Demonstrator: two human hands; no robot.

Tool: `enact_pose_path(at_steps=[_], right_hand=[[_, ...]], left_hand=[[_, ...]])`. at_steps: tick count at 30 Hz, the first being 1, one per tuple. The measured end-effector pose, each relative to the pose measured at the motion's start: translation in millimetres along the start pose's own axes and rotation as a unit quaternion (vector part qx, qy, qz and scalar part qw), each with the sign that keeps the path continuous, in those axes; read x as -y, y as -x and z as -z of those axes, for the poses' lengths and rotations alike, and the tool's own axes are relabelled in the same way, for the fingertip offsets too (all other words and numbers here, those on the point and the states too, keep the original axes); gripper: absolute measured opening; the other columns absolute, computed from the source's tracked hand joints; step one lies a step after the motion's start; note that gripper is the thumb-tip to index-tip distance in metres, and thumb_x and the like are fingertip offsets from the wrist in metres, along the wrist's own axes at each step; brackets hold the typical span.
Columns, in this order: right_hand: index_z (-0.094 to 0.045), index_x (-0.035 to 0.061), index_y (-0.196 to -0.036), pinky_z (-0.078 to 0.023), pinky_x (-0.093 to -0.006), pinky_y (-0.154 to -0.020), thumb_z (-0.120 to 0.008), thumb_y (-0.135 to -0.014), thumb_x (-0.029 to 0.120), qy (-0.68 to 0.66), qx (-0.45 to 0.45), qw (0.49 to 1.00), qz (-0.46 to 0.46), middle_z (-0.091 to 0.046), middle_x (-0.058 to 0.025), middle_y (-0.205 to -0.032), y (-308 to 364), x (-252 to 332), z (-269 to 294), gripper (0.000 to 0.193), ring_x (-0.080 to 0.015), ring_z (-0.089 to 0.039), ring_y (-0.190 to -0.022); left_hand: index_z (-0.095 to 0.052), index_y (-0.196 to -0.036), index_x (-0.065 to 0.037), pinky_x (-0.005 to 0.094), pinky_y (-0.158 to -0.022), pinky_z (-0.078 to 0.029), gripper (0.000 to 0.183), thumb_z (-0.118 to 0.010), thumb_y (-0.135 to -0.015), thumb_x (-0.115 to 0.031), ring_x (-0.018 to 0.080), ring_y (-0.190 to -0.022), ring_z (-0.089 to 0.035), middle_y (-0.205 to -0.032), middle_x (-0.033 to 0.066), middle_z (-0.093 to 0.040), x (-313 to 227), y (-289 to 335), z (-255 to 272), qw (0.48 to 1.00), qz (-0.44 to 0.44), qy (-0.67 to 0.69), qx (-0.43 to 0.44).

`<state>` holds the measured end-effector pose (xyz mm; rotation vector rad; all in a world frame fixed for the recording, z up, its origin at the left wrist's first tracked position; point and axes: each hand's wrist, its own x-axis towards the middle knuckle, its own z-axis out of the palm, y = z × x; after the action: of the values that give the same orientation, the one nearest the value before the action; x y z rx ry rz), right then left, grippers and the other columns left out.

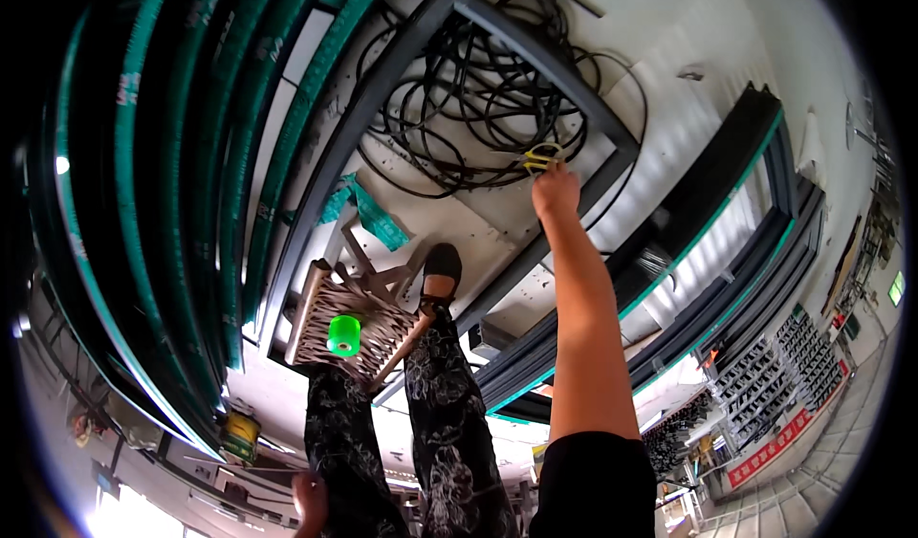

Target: The person places a metal profile into a saw machine to cut it, then carries the profile over to a stack of frames where they use scissors to cut adhesive tape and apply the tape and a green plastic piece to the corners of multiple metal window frames.

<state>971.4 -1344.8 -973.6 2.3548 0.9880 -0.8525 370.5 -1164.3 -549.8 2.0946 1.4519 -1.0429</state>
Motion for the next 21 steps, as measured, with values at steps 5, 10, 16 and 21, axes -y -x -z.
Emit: enact_pose_path(at_steps=[5, 10, 16, 21], right_hand=[[-0.073, 0.0096, -0.098, -0.039, -0.0420, -0.098, -0.049, -0.088, 0.020, 0.044, -0.044, 0.998, -0.018, -0.049, -0.0063, -0.134, -38.4, -44.8, -58.0, 0.028, -0.0264, -0.044, -0.124], [-0.070, 0.0046, -0.089, -0.042, -0.0437, -0.093, -0.059, -0.079, 0.014, -0.022, -0.059, 0.996, 0.067, -0.062, -0.0083, -0.105, -13.4, 7.8, -50.3, 0.018, -0.0248, -0.056, -0.106], [-0.065, 0.0125, -0.102, -0.048, -0.0484, -0.082, -0.061, -0.081, 0.010, -0.136, -0.098, 0.979, 0.114, -0.062, -0.0171, -0.103, 131.9, 1.4, -51.0, 0.021, -0.0396, -0.059, -0.098], [-0.049, 0.0040, -0.114, -0.050, -0.0469, -0.081, -0.070, -0.073, 0.009, -0.180, -0.022, 0.983, 0.021, -0.063, -0.0192, -0.104, 222.1, 42.0, 89.3, 0.046, -0.0404, -0.061, -0.095]], left_hand=[[-0.061, -0.087, -0.005, 0.0439, -0.075, -0.046, 0.007, -0.060, -0.081, -0.008, 0.0339, -0.080, -0.057, -0.081, 0.0122, -0.061, -75.1, -27.9, -8.1, 0.992, -0.047, 0.109, 0.034], [-0.061, -0.087, -0.005, 0.0452, -0.079, -0.046, 0.008, -0.060, -0.083, -0.010, 0.0355, -0.085, -0.058, -0.086, 0.0145, -0.063, -70.3, -15.0, 5.6, 0.991, 0.015, 0.126, 0.041], [-0.062, -0.101, -0.006, 0.0434, -0.085, -0.047, 0.019, -0.061, -0.083, -0.011, 0.0356, -0.095, -0.058, -0.099, 0.0158, -0.063, -98.8, -45.1, 62.1, 0.977, 0.032, 0.208, 0.003], [-0.058, -0.112, -0.003, 0.0435, -0.091, -0.045, 0.035, -0.068, -0.079, -0.012, 0.0362, -0.105, -0.055, -0.110, 0.0159, -0.059, -76.9, -77.5, 197.3, 0.954, -0.057, 0.122, -0.268]])
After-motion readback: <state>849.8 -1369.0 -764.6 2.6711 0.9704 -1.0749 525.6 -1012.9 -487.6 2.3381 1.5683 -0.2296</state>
